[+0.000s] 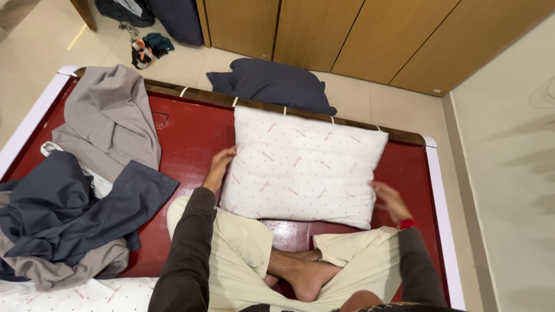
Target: The person removes a dark pillowcase from a pillow and replaces it with a light-colored pillowcase.
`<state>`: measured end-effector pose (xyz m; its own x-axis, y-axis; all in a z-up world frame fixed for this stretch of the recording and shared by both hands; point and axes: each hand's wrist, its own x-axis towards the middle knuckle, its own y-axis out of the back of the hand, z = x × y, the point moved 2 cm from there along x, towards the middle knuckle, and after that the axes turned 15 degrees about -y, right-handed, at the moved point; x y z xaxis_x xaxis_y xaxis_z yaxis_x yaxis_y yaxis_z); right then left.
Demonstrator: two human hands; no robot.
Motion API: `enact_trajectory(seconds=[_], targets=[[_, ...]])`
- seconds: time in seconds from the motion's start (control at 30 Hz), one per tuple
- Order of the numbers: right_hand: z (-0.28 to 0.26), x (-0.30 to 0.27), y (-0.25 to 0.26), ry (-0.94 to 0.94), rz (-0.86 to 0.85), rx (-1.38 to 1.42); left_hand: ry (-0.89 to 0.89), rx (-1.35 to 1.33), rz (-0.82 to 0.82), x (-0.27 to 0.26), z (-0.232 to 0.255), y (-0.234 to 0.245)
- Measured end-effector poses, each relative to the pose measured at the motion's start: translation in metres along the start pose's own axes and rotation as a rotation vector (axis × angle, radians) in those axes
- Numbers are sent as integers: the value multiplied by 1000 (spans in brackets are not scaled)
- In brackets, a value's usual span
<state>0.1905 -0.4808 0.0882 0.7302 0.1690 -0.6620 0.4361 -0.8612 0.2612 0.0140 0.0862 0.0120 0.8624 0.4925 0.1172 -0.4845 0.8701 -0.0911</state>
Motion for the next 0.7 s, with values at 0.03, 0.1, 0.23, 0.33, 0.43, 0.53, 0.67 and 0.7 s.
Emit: enact_trajectory(seconds=[0.03, 0.1, 0.23, 0.33, 0.43, 0.53, 0.67, 0.7], targets=[[-3, -3, -6, 137, 61, -88, 39, 137, -7, -2, -13, 2], [-10, -13, -28, 410, 175, -264, -12, 374, 68, -3, -28, 2], [-45, -25, -61, 815, 641, -381, -231, 556, 228, -4, -22, -7], [-48, -3, -114, 967, 696, -626, -383, 608, 75, -15, -18, -26], [-36, 27, -178, 786, 413, -1252, -396, 822, -23, -21, -10, -36], [-44, 32, -161, 687, 379, -1121, -201, 864, 116, -32, 14, -34], [-23, 12, -86, 539, 855, -480, 384, 937, -20, -57, 20, -11], [-9, 7, -74, 363, 737, -380, 384, 925, -10, -66, 18, -7]])
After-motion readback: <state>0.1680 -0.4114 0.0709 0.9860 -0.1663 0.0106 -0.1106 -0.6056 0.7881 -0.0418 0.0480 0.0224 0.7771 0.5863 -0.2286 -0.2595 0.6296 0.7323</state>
